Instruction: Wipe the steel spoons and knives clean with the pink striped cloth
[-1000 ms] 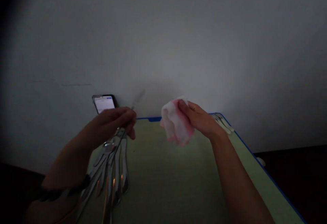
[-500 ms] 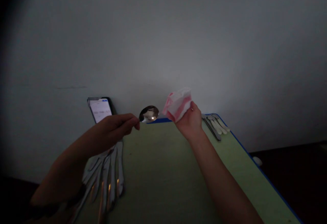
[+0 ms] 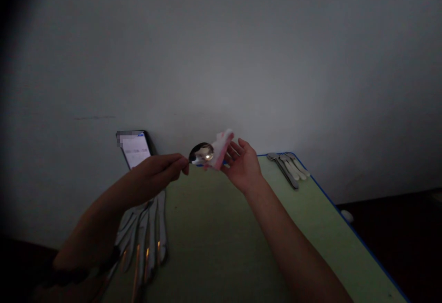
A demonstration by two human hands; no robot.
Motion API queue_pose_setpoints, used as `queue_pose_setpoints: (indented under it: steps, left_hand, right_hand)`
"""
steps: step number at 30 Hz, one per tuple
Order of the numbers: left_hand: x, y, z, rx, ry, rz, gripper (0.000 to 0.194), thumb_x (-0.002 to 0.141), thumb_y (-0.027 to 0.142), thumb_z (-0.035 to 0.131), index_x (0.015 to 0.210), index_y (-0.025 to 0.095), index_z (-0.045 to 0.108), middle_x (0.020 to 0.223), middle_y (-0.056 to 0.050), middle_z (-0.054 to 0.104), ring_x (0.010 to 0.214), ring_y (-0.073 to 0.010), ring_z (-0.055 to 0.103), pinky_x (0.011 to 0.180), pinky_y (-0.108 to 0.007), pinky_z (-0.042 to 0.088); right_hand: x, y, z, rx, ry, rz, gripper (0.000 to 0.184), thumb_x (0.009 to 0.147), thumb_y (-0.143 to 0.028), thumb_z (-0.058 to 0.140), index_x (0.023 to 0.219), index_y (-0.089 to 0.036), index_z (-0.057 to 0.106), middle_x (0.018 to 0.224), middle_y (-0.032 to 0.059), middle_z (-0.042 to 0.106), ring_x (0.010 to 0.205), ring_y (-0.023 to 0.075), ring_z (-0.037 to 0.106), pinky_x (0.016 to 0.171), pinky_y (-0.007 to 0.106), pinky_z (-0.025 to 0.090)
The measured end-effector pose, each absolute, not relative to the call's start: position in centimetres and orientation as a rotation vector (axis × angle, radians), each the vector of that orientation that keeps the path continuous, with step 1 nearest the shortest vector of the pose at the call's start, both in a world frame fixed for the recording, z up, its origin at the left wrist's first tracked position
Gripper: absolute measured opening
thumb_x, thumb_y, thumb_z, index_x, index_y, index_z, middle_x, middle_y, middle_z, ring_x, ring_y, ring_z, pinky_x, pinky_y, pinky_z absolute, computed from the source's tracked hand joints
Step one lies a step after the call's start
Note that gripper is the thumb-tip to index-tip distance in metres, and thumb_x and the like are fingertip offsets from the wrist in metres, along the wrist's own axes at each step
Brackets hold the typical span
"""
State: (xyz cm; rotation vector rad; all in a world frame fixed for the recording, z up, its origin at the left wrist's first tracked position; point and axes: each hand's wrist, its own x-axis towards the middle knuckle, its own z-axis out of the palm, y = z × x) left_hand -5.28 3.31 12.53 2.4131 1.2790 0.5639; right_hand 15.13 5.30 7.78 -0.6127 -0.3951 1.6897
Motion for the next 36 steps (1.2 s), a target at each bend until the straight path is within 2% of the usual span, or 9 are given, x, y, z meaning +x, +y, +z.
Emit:
queue_pose_setpoints:
  steps: [9,12,15,19,23,26,30,33,36]
  left_hand:
    - [-7.6,5.4,11.1,2.366,1.476,0.384,0.034,0.082,0.036,0.032,0.079,0.016,0.060,0.057,0.002,0.051,0.050,-0.0118,0.047,0.052,-0.023,0.035]
    - [-8.0,5.7,10.6,2.366,1.493,0.334,0.034,0.082,0.036,0.032,0.078,0.017,0.059,0.058,0.001,0.053,0.051,-0.0124,0.048,0.053,-0.023,0.036]
    - [-8.2,5.9,10.3,2.367,1.512,0.287,0.036,0.083,0.038,0.032,0.077,0.017,0.060,0.062,0.000,0.056,0.054,-0.0137,0.050,0.055,-0.024,0.036]
    - [-8.3,6.0,10.2,2.371,1.560,0.220,0.038,0.083,0.040,0.031,0.075,0.016,0.060,0.062,-0.002,0.057,0.057,-0.0149,0.051,0.056,-0.025,0.036]
    - [-8.3,6.0,10.2,2.377,1.558,0.202,0.039,0.084,0.040,0.031,0.076,0.016,0.060,0.064,-0.003,0.059,0.058,-0.0150,0.052,0.057,-0.025,0.037]
    - [-8.2,6.0,10.2,2.381,1.510,0.217,0.039,0.085,0.040,0.030,0.077,0.016,0.060,0.071,-0.004,0.062,0.065,-0.0160,0.055,0.061,-0.025,0.038]
    - [-8.0,5.7,10.4,2.378,1.505,0.209,0.040,0.085,0.040,0.029,0.077,0.016,0.060,0.070,-0.004,0.061,0.065,-0.0160,0.055,0.061,-0.025,0.038]
    - [-7.9,5.6,10.5,2.379,1.496,0.199,0.040,0.085,0.040,0.030,0.077,0.016,0.060,0.070,-0.004,0.061,0.064,-0.0157,0.055,0.060,-0.025,0.038]
    - [-7.9,5.6,10.4,2.388,1.502,0.195,0.038,0.084,0.039,0.031,0.077,0.016,0.061,0.072,-0.004,0.062,0.066,-0.0160,0.055,0.062,-0.025,0.038]
  right_hand:
    - [14.9,6.9,5.7,-0.839,-0.424,1.606,0.004,0.073,-0.020,0.055,0.070,-0.018,0.053,0.061,-0.0028,0.048,0.057,0.0089,0.048,0.064,0.025,0.046]
    - [15.1,7.7,3.7,-1.038,-0.776,1.327,0.017,0.072,-0.024,0.055,0.088,-0.020,0.059,0.078,0.0002,0.056,0.068,0.0107,0.052,0.072,0.028,0.045]
    - [15.5,8.4,1.0,-1.332,-1.369,0.924,0.031,0.072,-0.031,0.057,0.101,-0.020,0.059,0.105,0.0069,0.058,0.094,0.0179,0.054,0.087,0.036,0.040]
    - [15.3,8.0,-1.3,-1.431,-1.922,0.512,0.055,0.079,-0.047,0.049,0.125,-0.018,0.046,0.134,0.0144,0.040,0.124,0.0280,0.034,0.100,0.047,0.027]
    - [14.8,7.1,-1.5,-1.256,-2.359,0.305,0.071,0.069,-0.056,0.059,0.131,-0.028,0.039,0.147,0.0070,0.019,0.134,0.0312,0.014,0.105,0.050,0.016]
    - [14.7,6.9,-0.9,-1.163,-2.545,0.296,0.061,0.072,-0.043,0.062,0.128,-0.027,0.043,0.140,0.0053,0.036,0.130,0.0262,0.027,0.104,0.043,0.021]
    - [14.8,6.5,1.1,-1.358,-2.559,0.307,0.034,0.081,-0.027,0.050,0.115,-0.027,0.057,0.114,0.0055,0.061,0.105,0.0216,0.055,0.087,0.034,0.039]
    - [15.2,5.6,3.3,-1.537,-2.473,0.366,0.032,0.085,-0.035,0.043,0.109,-0.024,0.061,0.098,0.0078,0.068,0.090,0.0217,0.062,0.075,0.032,0.043]
    - [16.2,4.9,5.0,-1.321,-2.603,0.781,0.049,0.077,-0.049,0.052,0.120,-0.027,0.053,0.106,0.0050,0.065,0.088,0.0194,0.062,0.073,0.028,0.045]
